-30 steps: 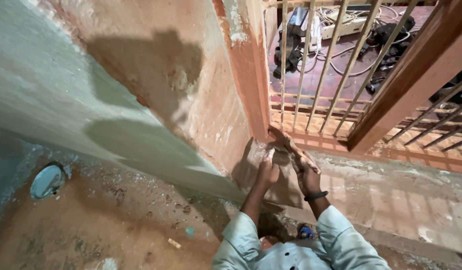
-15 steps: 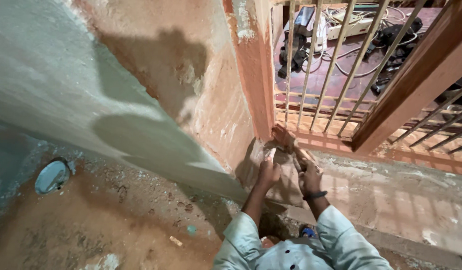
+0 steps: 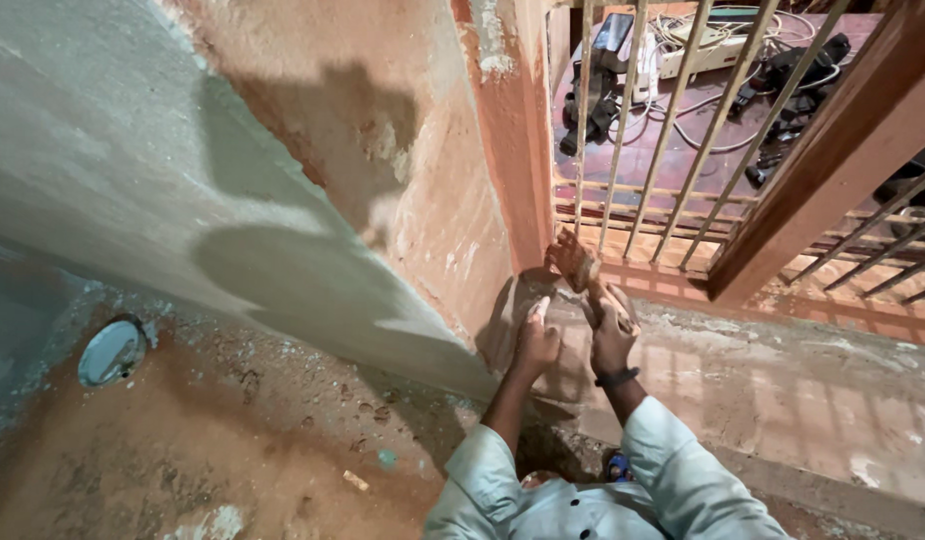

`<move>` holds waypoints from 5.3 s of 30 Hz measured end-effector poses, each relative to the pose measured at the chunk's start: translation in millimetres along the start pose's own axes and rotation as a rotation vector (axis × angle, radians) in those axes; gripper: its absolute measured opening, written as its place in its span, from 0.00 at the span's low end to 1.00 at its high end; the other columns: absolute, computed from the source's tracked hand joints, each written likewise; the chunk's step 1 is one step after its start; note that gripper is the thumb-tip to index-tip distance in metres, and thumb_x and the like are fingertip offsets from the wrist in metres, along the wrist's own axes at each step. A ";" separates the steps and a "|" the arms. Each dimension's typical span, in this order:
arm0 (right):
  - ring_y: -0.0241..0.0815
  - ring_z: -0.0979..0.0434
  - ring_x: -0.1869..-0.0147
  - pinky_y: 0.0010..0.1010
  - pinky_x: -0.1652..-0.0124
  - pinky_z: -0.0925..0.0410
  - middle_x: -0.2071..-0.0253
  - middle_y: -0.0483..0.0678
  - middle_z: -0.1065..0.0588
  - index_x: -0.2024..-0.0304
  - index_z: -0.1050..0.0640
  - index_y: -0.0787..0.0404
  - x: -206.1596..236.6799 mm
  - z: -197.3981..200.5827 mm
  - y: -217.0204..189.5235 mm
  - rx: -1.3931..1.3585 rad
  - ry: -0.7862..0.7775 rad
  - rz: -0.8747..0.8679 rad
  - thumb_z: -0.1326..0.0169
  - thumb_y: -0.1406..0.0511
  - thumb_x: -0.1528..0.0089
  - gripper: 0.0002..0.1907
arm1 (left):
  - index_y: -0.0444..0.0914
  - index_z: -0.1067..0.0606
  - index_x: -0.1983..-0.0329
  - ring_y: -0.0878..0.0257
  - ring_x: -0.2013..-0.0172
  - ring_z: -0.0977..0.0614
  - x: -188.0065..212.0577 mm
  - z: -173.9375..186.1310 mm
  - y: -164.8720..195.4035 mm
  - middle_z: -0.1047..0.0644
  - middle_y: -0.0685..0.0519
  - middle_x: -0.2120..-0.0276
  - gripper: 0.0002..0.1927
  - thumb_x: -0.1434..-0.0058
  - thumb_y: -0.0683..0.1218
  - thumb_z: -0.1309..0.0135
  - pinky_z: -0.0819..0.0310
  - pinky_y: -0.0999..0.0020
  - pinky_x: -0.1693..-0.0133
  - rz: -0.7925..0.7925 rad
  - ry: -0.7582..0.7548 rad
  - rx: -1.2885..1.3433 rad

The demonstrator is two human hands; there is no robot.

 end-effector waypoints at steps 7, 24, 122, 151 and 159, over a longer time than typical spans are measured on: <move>0.48 0.22 0.42 0.36 0.44 0.25 0.42 0.55 0.26 0.39 0.30 0.70 6.5 6.4 8.4 0.028 -0.003 0.005 0.52 0.72 0.31 0.18 | 0.23 0.35 0.34 0.33 0.38 0.29 3.8 2.6 2.2 0.30 0.27 0.41 0.30 0.40 0.40 0.53 0.38 0.49 0.35 -0.057 0.040 -0.010; 0.53 0.22 0.40 0.42 0.42 0.25 0.42 0.58 0.27 0.37 0.35 0.66 2.3 16.7 9.6 -0.023 -0.056 -0.054 0.55 0.70 0.30 0.18 | 0.25 0.36 0.32 0.35 0.34 0.33 -8.7 -9.4 5.1 0.32 0.28 0.37 0.31 0.40 0.39 0.58 0.43 0.51 0.33 0.133 -0.083 -0.062; 0.55 0.17 0.56 0.39 0.58 0.27 0.59 0.59 0.20 0.53 0.19 0.63 41.5 79.0 -54.5 1.150 0.120 0.536 0.45 0.67 0.34 0.09 | 0.29 0.32 0.35 0.39 0.37 0.28 1.2 -64.5 34.2 0.29 0.32 0.38 0.27 0.38 0.42 0.57 0.36 0.53 0.36 0.093 -0.159 0.128; 0.52 0.17 0.55 0.37 0.57 0.28 0.58 0.59 0.20 0.50 0.21 0.63 32.4 14.3 -6.9 1.015 0.112 0.488 0.44 0.62 0.33 0.13 | 0.26 0.30 0.38 0.39 0.37 0.26 2.3 7.1 2.8 0.26 0.32 0.41 0.26 0.40 0.39 0.57 0.38 0.53 0.34 0.068 0.078 0.089; 0.54 0.17 0.54 0.40 0.58 0.27 0.59 0.58 0.19 0.51 0.23 0.61 14.6 -15.4 11.5 1.039 -0.013 0.328 0.45 0.58 0.33 0.14 | 0.27 0.29 0.38 0.40 0.41 0.24 -8.5 28.4 -1.2 0.24 0.31 0.44 0.26 0.40 0.41 0.56 0.33 0.53 0.39 0.149 0.059 0.037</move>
Point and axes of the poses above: each hand's wrist, its own x-axis away from the middle knuckle, its own z-axis out of the back of the hand, y = z × x, the point moved 4 cm from there along -x, towards the middle knuckle
